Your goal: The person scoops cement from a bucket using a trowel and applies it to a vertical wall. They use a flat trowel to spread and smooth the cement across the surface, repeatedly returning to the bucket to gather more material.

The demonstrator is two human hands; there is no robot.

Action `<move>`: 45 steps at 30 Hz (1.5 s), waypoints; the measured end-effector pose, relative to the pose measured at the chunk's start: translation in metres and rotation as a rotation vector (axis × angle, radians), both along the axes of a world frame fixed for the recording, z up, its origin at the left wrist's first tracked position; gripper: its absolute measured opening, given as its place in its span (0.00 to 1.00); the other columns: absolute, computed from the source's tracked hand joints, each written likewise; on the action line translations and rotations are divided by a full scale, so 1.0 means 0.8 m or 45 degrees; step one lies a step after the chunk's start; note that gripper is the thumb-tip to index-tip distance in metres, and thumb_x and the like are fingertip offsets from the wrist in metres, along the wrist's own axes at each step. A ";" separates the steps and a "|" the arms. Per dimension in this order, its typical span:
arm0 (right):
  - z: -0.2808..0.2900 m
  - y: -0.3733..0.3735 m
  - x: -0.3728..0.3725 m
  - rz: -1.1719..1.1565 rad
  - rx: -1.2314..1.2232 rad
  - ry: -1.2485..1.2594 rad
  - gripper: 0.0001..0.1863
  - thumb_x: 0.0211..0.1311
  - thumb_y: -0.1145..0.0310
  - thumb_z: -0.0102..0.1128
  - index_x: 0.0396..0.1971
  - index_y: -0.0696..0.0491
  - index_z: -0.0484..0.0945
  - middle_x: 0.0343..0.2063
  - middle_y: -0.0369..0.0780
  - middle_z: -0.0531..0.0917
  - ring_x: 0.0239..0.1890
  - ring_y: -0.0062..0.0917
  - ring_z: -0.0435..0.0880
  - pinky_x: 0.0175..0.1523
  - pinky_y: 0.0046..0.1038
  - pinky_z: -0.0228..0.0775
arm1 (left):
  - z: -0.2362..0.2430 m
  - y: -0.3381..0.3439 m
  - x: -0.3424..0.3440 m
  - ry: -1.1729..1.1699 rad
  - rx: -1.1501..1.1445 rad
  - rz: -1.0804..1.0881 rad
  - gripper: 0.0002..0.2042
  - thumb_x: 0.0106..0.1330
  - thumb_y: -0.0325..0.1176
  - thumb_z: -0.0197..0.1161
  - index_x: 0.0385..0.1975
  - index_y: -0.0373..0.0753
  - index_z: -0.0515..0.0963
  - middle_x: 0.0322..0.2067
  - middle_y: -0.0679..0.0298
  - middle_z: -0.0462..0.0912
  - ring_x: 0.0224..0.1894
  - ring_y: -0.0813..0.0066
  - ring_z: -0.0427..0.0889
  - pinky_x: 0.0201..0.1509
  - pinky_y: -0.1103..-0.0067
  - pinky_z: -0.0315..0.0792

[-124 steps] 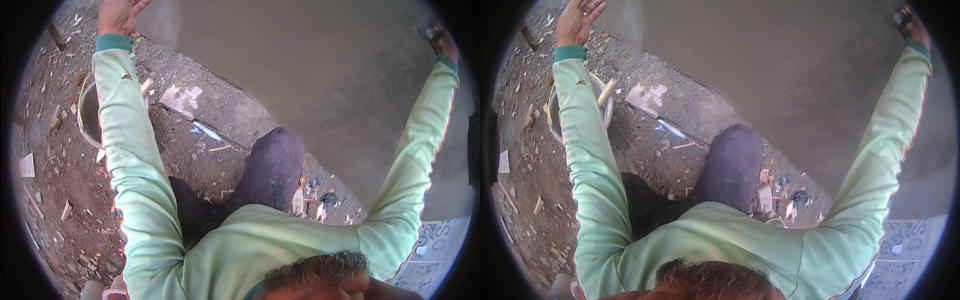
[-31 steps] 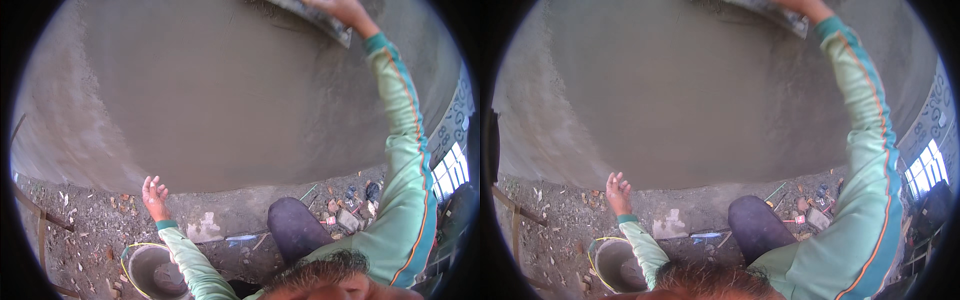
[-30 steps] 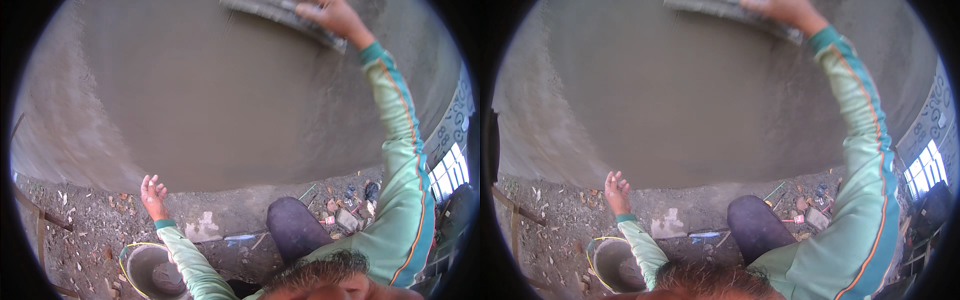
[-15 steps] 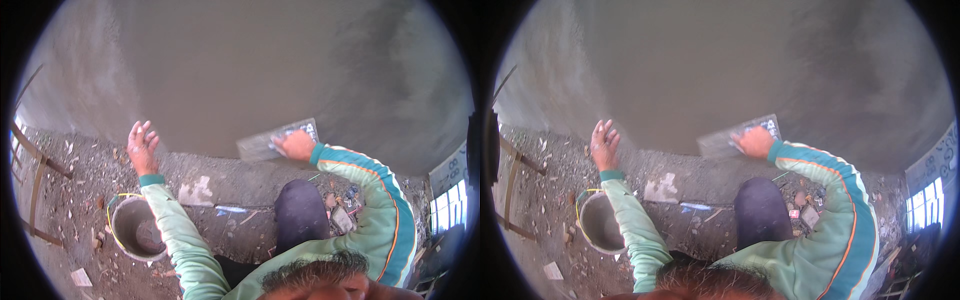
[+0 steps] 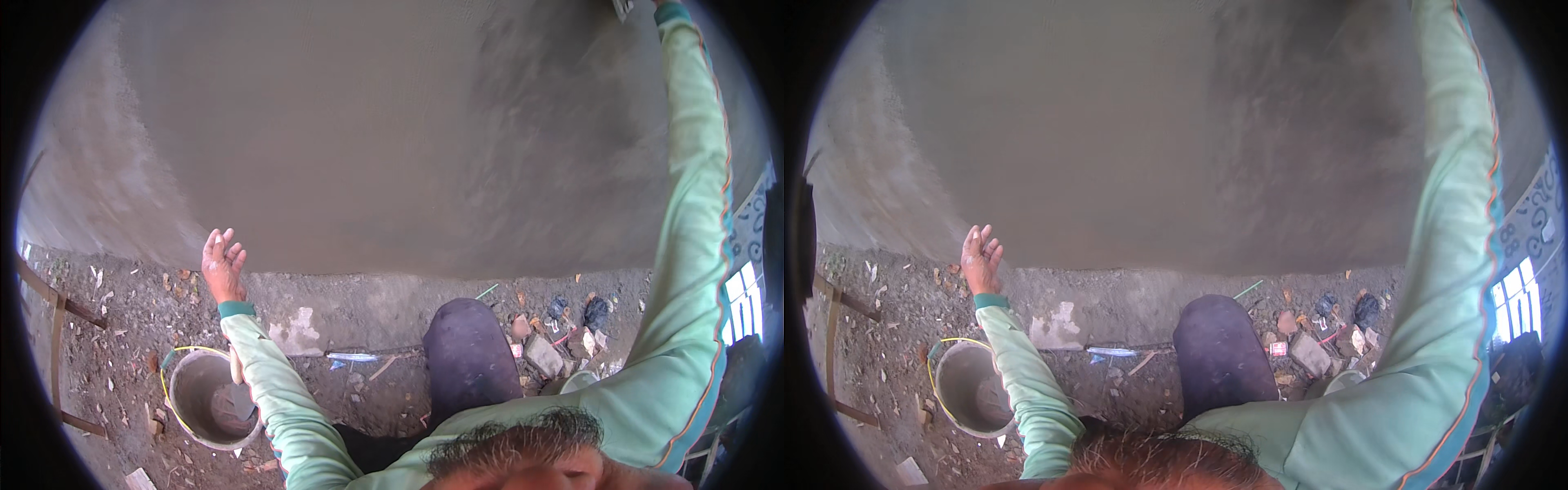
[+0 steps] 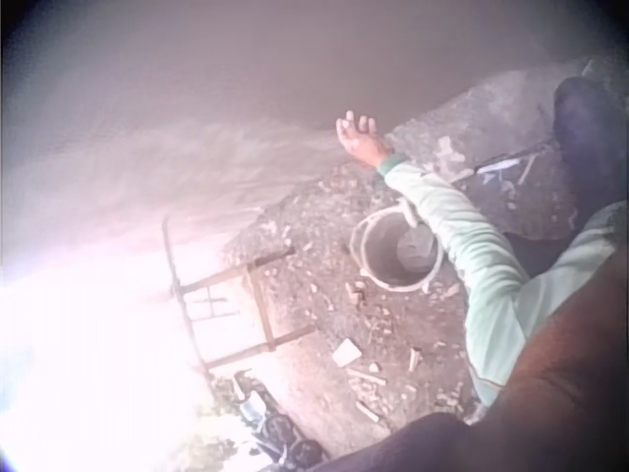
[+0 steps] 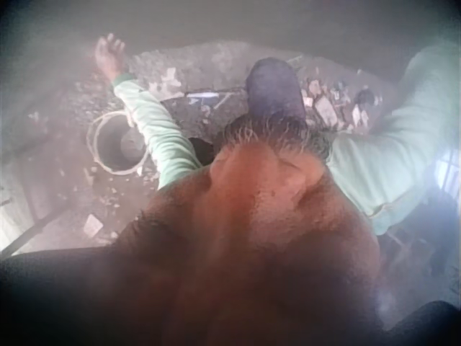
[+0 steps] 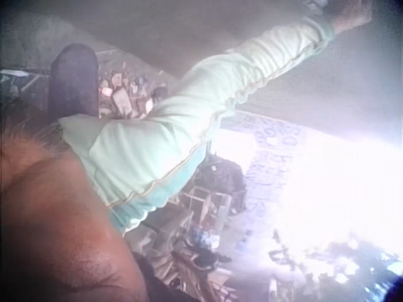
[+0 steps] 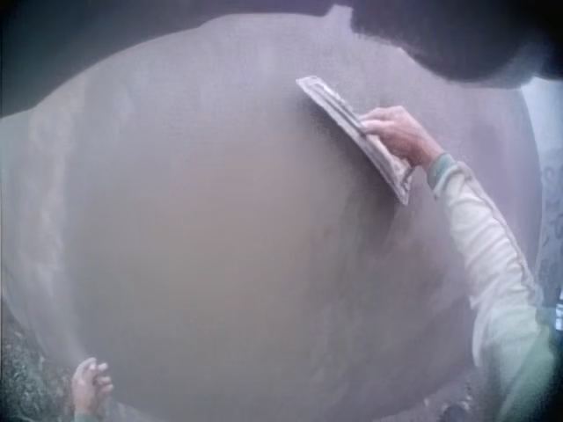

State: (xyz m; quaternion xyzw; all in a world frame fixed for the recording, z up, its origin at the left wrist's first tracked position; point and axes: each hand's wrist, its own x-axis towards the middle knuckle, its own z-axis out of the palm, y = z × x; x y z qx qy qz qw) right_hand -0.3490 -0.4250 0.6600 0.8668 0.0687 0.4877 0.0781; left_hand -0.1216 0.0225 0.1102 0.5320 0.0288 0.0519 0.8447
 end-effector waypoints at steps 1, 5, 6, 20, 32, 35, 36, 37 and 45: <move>-0.030 0.008 0.013 -0.064 0.024 0.028 0.21 0.61 0.62 0.63 0.49 0.61 0.83 0.44 0.47 0.87 0.47 0.31 0.85 0.54 0.31 0.74 | -0.004 -0.006 0.000 -0.003 0.002 -0.020 0.25 0.73 0.42 0.60 0.64 0.35 0.68 0.53 0.58 0.82 0.41 0.75 0.79 0.44 0.80 0.78; -0.180 0.026 0.035 -0.006 0.124 0.242 0.24 0.60 0.62 0.64 0.53 0.61 0.80 0.38 0.49 0.88 0.37 0.28 0.89 0.44 0.28 0.78 | -0.018 -0.019 0.005 0.059 0.113 -0.044 0.25 0.73 0.42 0.59 0.65 0.35 0.68 0.54 0.58 0.82 0.42 0.75 0.79 0.44 0.80 0.78; -0.209 0.030 0.037 -0.097 -0.043 0.178 0.24 0.60 0.60 0.64 0.52 0.58 0.81 0.35 0.52 0.87 0.34 0.34 0.89 0.42 0.30 0.78 | -0.014 -0.021 0.003 0.077 0.137 -0.053 0.25 0.73 0.42 0.59 0.65 0.35 0.67 0.54 0.58 0.82 0.42 0.75 0.79 0.44 0.80 0.78; -0.700 -0.034 0.025 -0.125 -0.768 0.754 0.26 0.65 0.66 0.55 0.64 0.55 0.72 0.22 0.37 0.83 0.26 0.33 0.84 0.30 0.37 0.76 | 0.035 -0.009 -0.031 -0.032 0.128 0.028 0.25 0.73 0.39 0.59 0.64 0.31 0.68 0.54 0.53 0.82 0.44 0.69 0.82 0.46 0.77 0.82; -0.488 0.061 -0.006 0.221 0.369 0.657 0.28 0.66 0.54 0.59 0.64 0.48 0.71 0.52 0.46 0.83 0.50 0.34 0.86 0.52 0.34 0.77 | 0.040 0.022 -0.018 -0.259 -0.107 0.021 0.25 0.73 0.39 0.58 0.63 0.28 0.68 0.55 0.49 0.81 0.49 0.64 0.82 0.52 0.72 0.81; -0.442 0.090 -0.026 0.485 0.800 0.891 0.32 0.68 0.67 0.56 0.71 0.55 0.61 0.54 0.45 0.81 0.51 0.34 0.83 0.54 0.32 0.76 | 0.060 0.030 -0.025 -0.199 -0.256 0.030 0.20 0.73 0.40 0.58 0.60 0.38 0.71 0.49 0.59 0.82 0.39 0.71 0.79 0.45 0.72 0.78; -0.454 0.097 -0.031 0.488 0.806 0.887 0.33 0.67 0.70 0.57 0.71 0.55 0.60 0.54 0.45 0.81 0.50 0.33 0.84 0.51 0.32 0.77 | 0.062 0.024 -0.029 -0.138 -0.257 0.035 0.20 0.73 0.40 0.58 0.60 0.38 0.71 0.49 0.59 0.82 0.39 0.70 0.79 0.45 0.72 0.78; -0.475 0.103 -0.026 0.500 0.539 0.811 0.34 0.66 0.72 0.58 0.72 0.53 0.59 0.54 0.45 0.82 0.46 0.33 0.85 0.47 0.31 0.77 | 0.067 0.021 -0.032 -0.085 -0.251 0.044 0.20 0.73 0.40 0.58 0.60 0.38 0.71 0.49 0.59 0.82 0.39 0.70 0.79 0.45 0.72 0.78; -0.781 0.011 0.013 0.108 -0.361 1.414 0.37 0.68 0.57 0.57 0.74 0.32 0.52 0.45 0.43 0.85 0.33 0.42 0.87 0.35 0.43 0.80 | 0.063 0.014 -0.042 -0.121 -0.192 0.003 0.21 0.74 0.39 0.55 0.62 0.36 0.70 0.51 0.57 0.81 0.44 0.65 0.79 0.50 0.69 0.77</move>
